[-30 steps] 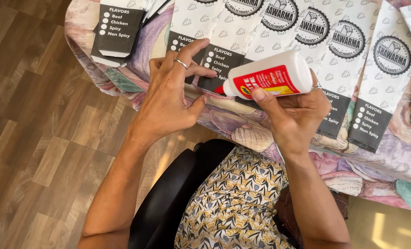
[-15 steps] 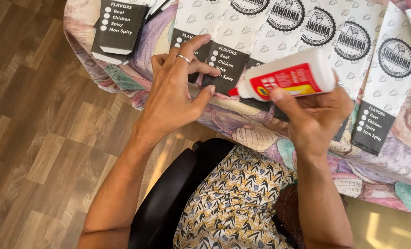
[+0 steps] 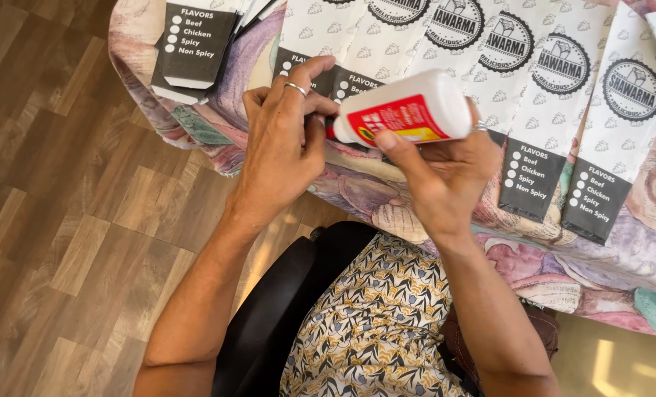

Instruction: The person applies glue from a squeeze bottle to the flaps of printed shawarma packaging sleeves and presses the surfaces together by hand to secure them.

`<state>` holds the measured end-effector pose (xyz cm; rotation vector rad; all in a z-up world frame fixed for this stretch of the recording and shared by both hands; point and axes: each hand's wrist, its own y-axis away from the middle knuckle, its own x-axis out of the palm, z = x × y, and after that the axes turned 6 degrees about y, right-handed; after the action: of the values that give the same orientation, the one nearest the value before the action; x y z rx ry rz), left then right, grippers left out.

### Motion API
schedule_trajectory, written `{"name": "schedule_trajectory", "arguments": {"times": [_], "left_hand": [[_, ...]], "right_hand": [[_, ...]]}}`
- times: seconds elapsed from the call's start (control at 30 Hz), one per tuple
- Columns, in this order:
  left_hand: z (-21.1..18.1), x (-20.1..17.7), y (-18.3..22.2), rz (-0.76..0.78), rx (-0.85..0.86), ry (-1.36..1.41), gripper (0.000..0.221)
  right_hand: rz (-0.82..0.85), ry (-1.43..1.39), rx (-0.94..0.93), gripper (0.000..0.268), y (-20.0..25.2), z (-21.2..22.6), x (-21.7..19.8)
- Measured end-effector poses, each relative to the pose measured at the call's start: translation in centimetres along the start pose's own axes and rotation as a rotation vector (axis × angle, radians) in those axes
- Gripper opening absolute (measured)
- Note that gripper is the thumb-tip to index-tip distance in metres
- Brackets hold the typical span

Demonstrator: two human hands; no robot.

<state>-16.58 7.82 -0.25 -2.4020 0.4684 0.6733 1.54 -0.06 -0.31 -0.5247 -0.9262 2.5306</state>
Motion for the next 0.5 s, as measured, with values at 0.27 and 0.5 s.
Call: {"name": "schedule_trajectory", "arguments": {"times": [0.27, 0.5], "left_hand": [[0.9, 0.1, 0.8, 0.002, 0.107, 0.052, 0.063], [3.3, -1.3, 0.7, -0.298, 0.187, -0.067, 0.048]], "right_hand": [[-0.114, -0.054, 0.130, 0.018, 2.0, -1.0, -3.1], [-0.217, 0.009, 0.110, 0.034, 0.9, -0.9, -3.0]]}}
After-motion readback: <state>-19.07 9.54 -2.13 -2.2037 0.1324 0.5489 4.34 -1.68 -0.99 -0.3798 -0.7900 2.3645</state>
